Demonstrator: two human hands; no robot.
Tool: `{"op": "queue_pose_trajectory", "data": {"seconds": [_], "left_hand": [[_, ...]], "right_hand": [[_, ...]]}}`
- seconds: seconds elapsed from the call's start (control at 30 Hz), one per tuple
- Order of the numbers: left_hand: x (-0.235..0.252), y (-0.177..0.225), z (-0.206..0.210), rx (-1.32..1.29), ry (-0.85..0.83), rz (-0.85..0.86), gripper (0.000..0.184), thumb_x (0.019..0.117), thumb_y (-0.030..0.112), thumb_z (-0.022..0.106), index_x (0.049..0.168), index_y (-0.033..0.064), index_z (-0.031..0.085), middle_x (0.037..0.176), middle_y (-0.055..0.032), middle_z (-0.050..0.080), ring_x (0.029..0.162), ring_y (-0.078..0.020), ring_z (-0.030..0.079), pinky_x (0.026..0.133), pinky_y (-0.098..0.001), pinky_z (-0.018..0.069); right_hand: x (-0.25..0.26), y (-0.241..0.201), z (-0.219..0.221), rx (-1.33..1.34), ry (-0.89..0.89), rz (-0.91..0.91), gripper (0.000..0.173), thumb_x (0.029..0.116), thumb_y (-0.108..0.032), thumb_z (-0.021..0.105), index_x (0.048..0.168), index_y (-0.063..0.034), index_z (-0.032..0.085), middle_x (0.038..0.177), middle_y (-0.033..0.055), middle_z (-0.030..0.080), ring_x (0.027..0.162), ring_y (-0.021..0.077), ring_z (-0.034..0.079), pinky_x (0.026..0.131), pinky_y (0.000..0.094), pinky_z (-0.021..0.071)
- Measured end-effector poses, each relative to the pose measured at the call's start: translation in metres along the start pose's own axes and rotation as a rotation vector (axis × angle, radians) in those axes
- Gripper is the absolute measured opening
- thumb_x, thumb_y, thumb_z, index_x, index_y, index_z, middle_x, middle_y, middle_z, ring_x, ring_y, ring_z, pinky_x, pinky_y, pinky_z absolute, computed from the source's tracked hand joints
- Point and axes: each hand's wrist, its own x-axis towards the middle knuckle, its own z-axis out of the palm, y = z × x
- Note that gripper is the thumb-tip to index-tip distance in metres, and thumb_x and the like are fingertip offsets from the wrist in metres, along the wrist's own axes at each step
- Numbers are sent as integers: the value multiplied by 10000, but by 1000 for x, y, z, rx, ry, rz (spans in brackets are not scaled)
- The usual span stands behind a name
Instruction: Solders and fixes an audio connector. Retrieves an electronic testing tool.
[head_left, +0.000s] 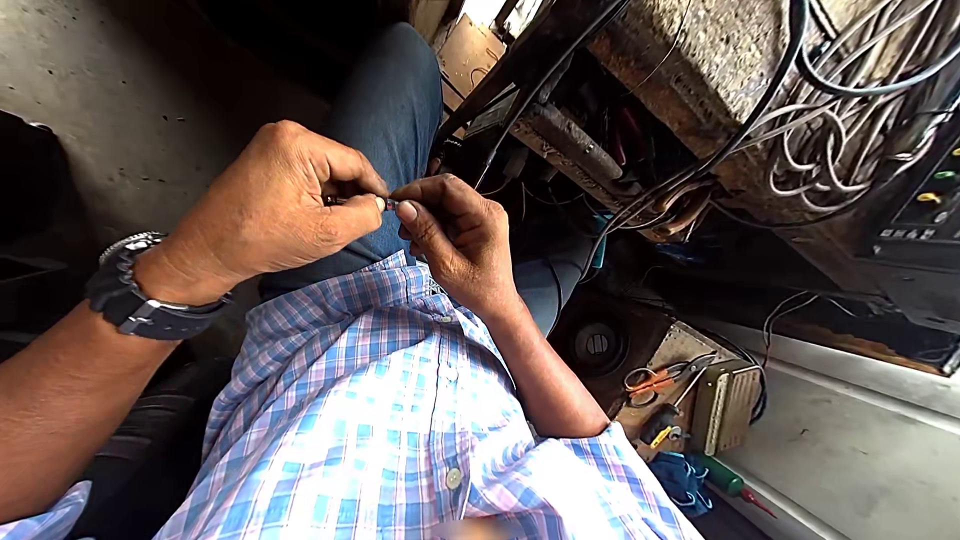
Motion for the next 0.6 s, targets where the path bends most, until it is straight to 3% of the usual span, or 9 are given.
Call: {"op": "queue_pose_trajectory", "data": {"seconds": [0.23, 0.6], "left_hand": [[1, -4, 14, -43, 61, -17, 140, 901, 119, 594, 925, 102, 731, 713, 75, 662, 539, 32, 567, 476, -145, 478], [4, -6, 23, -57, 78, -24, 126, 917, 109, 595, 928, 92, 720, 736, 67, 665, 555, 29, 562, 490, -142, 471]], "right_hand": [[-5, 5, -2, 154, 22, 47, 163, 1012, 34, 555, 1111, 139, 631, 895, 151, 691, 722, 160, 691, 628, 315, 625], [-9, 15, -3, 438, 63, 163, 175, 1027, 36, 509, 1129, 129, 617, 875, 153, 687, 736, 198, 701, 668, 366, 636]]}}
